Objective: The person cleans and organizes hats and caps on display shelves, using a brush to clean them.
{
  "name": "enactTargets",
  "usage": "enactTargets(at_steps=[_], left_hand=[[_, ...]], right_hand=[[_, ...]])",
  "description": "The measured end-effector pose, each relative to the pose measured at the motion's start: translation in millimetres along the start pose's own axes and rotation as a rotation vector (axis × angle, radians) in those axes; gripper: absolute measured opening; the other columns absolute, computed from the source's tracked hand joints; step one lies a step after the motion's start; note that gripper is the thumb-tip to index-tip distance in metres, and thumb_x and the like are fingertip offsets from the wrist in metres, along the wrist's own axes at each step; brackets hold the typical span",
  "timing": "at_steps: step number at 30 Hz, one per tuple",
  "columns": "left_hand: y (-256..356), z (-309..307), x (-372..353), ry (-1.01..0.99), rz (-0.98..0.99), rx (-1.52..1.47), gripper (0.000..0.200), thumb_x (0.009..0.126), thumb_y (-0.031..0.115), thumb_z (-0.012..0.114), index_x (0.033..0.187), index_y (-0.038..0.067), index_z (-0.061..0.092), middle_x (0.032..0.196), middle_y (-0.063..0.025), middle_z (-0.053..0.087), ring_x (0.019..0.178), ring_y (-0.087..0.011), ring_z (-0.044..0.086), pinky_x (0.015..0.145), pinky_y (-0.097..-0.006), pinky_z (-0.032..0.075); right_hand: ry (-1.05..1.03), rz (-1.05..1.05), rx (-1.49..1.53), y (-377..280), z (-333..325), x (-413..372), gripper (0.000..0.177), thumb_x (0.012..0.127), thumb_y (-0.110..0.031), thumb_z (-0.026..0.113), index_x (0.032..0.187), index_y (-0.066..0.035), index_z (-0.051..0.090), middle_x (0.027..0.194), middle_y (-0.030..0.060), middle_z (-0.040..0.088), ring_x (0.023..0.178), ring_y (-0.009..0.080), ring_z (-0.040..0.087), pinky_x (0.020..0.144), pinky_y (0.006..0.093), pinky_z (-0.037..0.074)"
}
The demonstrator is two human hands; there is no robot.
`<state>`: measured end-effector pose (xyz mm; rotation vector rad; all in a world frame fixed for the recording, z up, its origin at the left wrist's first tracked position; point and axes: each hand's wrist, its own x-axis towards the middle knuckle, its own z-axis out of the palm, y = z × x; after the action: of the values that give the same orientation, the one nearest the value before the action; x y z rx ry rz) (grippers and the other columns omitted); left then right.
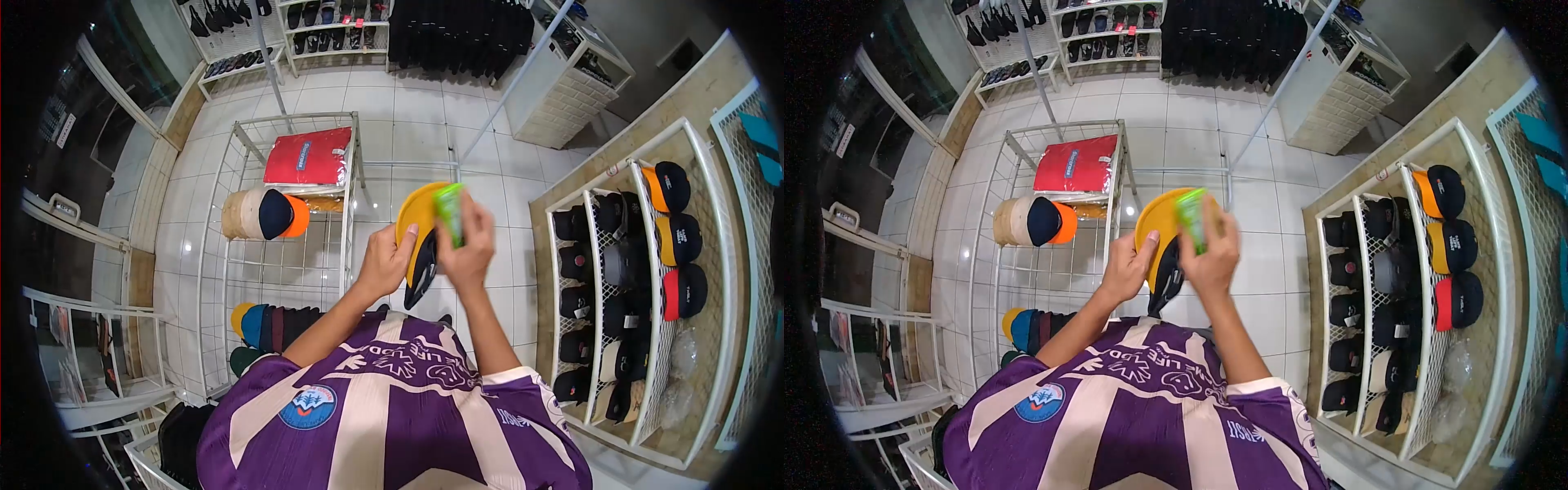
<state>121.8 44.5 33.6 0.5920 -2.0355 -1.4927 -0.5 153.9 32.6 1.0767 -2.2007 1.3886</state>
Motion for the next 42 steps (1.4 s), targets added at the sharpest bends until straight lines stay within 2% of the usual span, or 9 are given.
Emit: enactTargets(at_steps=[6,10,14,18,22,27,31,36,42], left_hand=[[-6.9,3.8,-3.3,-0.069,-0.089,-0.07,0.037,0.106,0.025,0.054,0.086,-0.005,0.063,0.067,-0.0024,0.059,0.062,-0.009,0.049,0.055,-0.0333,0.042],[-17.3,6.5,0.1,-0.068,-0.041,-0.068,0.038,0.106,0.025,0.054,0.086,-0.005,0.063,0.066,-0.0024,0.059,0.06,-0.0088,0.049,0.053,-0.0323,0.041],[-15.6,5.4,-0.3,-0.111,-0.081,-0.043,0.037,0.106,0.025,0.054,0.09,-0.006,0.065,0.065,-0.0035,0.059,0.059,-0.0095,0.049,0.053,-0.0327,0.041],[-11.6,7.9,-0.7,-0.086,-0.069,-0.032,0.035,0.103,0.023,0.055,0.089,-0.007,0.064,0.061,-0.0167,0.059,0.052,-0.0202,0.054,0.053,-0.0391,0.043],[-16.3,7.8,-1.0,-0.107,-0.073,-0.065,0.035,0.103,0.024,0.055,0.091,-0.007,0.065,0.062,-0.0175,0.06,0.054,-0.0218,0.057,0.055,-0.0386,0.045],[-23.1,14.3,5.3,-0.095,-0.034,-0.036,0.035,0.103,0.024,0.056,0.09,-0.008,0.065,0.062,-0.0182,0.06,0.054,-0.0232,0.058,0.056,-0.0391,0.045],[-20.6,7.8,3.2,-0.128,-0.074,-0.01,0.034,0.102,0.023,0.057,0.09,-0.007,0.065,0.062,-0.019,0.06,0.054,-0.0251,0.058,0.055,-0.0394,0.045],[-19.4,9.8,4.4,-0.102,-0.065,-0.051,0.033,0.101,0.023,0.057,0.088,-0.007,0.066,0.062,-0.0191,0.06,0.052,-0.0261,0.057,0.055,-0.0401,0.045],[-18.7,5.1,8.8,-0.115,-0.096,0.095,0.035,0.1,0.024,0.058,0.086,-0.007,0.066,0.064,-0.0222,0.061,0.055,-0.0314,0.062,0.057,-0.0422,0.047]], right_hand=[[-0.015,0.121,-0.128,31.2,-6.5,6.0,0.062,0.08,-0.017,0.08,0.139,-0.008,0.062,0.12,0.0212,0.062,0.11,0.0382,0.06,0.097,0.0462,0.047],[-0.113,-0.165,-0.102,10.6,-2.1,-12.1,0.062,0.081,-0.019,0.08,0.14,-0.009,0.063,0.119,0.0214,0.062,0.11,0.0381,0.06,0.097,0.0465,0.047],[-0.037,0.163,-0.114,44.7,-6.6,-2.0,0.059,0.083,-0.017,0.078,0.139,-0.008,0.063,0.121,0.022,0.062,0.11,0.0393,0.059,0.095,0.0476,0.047],[-0.178,-0.131,-0.029,9.2,-6.2,-19.0,0.062,0.082,-0.017,0.08,0.141,-0.01,0.061,0.12,0.021,0.062,0.11,0.0378,0.06,0.096,0.0454,0.048],[0.018,0.233,-0.051,39.9,-11.0,-3.5,0.06,0.082,-0.016,0.08,0.139,-0.008,0.063,0.12,0.0203,0.063,0.108,0.0376,0.06,0.094,0.0445,0.049],[-0.192,-0.164,-0.031,2.8,-15.0,-12.6,0.061,0.081,-0.017,0.08,0.139,-0.009,0.064,0.117,0.0205,0.064,0.107,0.0371,0.06,0.094,0.0458,0.048],[-0.008,0.111,-0.207,42.5,-19.0,2.8,0.062,0.08,-0.018,0.08,0.139,-0.009,0.063,0.119,0.0196,0.062,0.11,0.0369,0.06,0.096,0.0453,0.046],[-0.192,-0.217,-0.11,6.4,-18.1,-13.3,0.063,0.078,-0.014,0.081,0.139,-0.01,0.064,0.12,0.0197,0.061,0.108,0.0389,0.058,0.094,0.0461,0.047],[0.008,-0.06,-0.265,34.8,-20.4,-1.7,0.061,0.083,-0.015,0.078,0.141,-0.008,0.061,0.118,0.0195,0.062,0.108,0.0367,0.059,0.094,0.0462,0.046]])
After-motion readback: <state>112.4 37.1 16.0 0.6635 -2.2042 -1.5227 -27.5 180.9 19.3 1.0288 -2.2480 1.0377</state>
